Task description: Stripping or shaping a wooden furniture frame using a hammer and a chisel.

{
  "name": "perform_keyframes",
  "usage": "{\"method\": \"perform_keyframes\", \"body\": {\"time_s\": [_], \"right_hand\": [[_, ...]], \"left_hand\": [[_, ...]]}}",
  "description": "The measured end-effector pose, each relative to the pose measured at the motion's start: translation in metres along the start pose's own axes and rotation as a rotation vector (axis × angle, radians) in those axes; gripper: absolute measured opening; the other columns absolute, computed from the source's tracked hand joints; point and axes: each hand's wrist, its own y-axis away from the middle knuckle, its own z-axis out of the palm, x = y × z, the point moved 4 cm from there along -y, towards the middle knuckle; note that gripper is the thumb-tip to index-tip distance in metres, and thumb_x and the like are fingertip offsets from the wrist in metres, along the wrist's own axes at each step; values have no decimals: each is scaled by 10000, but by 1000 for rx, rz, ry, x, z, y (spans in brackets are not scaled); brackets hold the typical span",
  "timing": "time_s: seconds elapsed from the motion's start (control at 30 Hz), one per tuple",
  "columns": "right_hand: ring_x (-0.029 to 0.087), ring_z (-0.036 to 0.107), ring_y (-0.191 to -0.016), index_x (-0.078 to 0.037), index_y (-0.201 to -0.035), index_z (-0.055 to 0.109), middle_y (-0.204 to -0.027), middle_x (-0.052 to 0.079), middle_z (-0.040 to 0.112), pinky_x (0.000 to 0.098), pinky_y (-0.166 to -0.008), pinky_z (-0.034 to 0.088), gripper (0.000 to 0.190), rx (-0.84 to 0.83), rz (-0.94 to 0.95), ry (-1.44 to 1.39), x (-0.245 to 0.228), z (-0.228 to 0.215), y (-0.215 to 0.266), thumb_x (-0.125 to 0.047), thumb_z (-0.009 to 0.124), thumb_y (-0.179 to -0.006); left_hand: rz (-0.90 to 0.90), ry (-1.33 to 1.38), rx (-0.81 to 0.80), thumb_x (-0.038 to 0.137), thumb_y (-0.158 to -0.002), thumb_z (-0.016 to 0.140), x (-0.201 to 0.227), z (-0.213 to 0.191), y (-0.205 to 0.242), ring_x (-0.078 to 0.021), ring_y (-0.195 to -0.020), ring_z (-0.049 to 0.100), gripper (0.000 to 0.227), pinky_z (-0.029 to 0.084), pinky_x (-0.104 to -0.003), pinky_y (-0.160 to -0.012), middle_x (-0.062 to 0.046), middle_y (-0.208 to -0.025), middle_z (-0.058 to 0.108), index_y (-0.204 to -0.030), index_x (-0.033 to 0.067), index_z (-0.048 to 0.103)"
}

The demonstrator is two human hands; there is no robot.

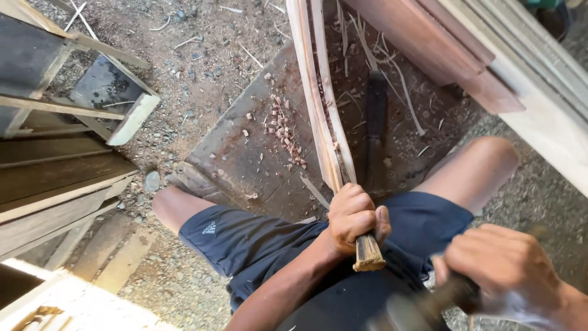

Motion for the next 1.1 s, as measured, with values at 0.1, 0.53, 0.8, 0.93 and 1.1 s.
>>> {"method": "perform_keyframes", "body": {"time_s": [0.1, 0.53, 0.8, 0.93, 1.1], "right_hand": [[130, 543, -501, -120, -713, 509, -582, -2, 554, 312, -488, 455, 291, 63, -21, 27, 13, 10, 28, -249, 644, -936], [69, 468, -362, -188, -659, 581, -494, -36, 539, 310, -398, 435, 246, -327, 387, 297, 52, 46, 44, -271, 624, -886], [187, 446, -355, -96, -526, 519, -429, 47, 502, 407, -405, 414, 342, 133, 287, 36, 59, 53, 79, -151, 825, -667], [171, 545, -411, -107, -643, 556, -476, 28, 559, 361, -420, 437, 276, 90, 688, 67, 102, 114, 169, -207, 809, -690], [201, 596, -494, -99, -733, 569, -572, 65, 569, 369, -473, 461, 282, 355, 853, -11, 96, 129, 174, -267, 796, -730]], "left_hand": [[-5, 15, -12, -130, -787, 673, 0, 2, 3, -249, -553, 408, 381, 307, -402, -556, -56, -621, 422, -633, 89, 403], [-64, -59, 17, -113, -839, 679, -20, -1, -16, -251, -571, 422, 370, 333, -387, -566, -67, -652, 444, -674, 92, 419], [-508, -343, 409, 207, -966, 704, -87, -41, -52, -166, -581, 463, 306, 398, -303, -564, -40, -694, 487, -749, 88, 524], [-429, -226, 370, 317, -990, 757, -73, -77, -69, -93, -665, 531, 360, 472, -260, -608, -7, -793, 583, -804, 83, 555], [-589, -585, -240, 354, -839, 866, -85, -63, -60, -96, -643, 568, 343, 500, -288, -568, -9, -748, 611, -823, 77, 665]]}}
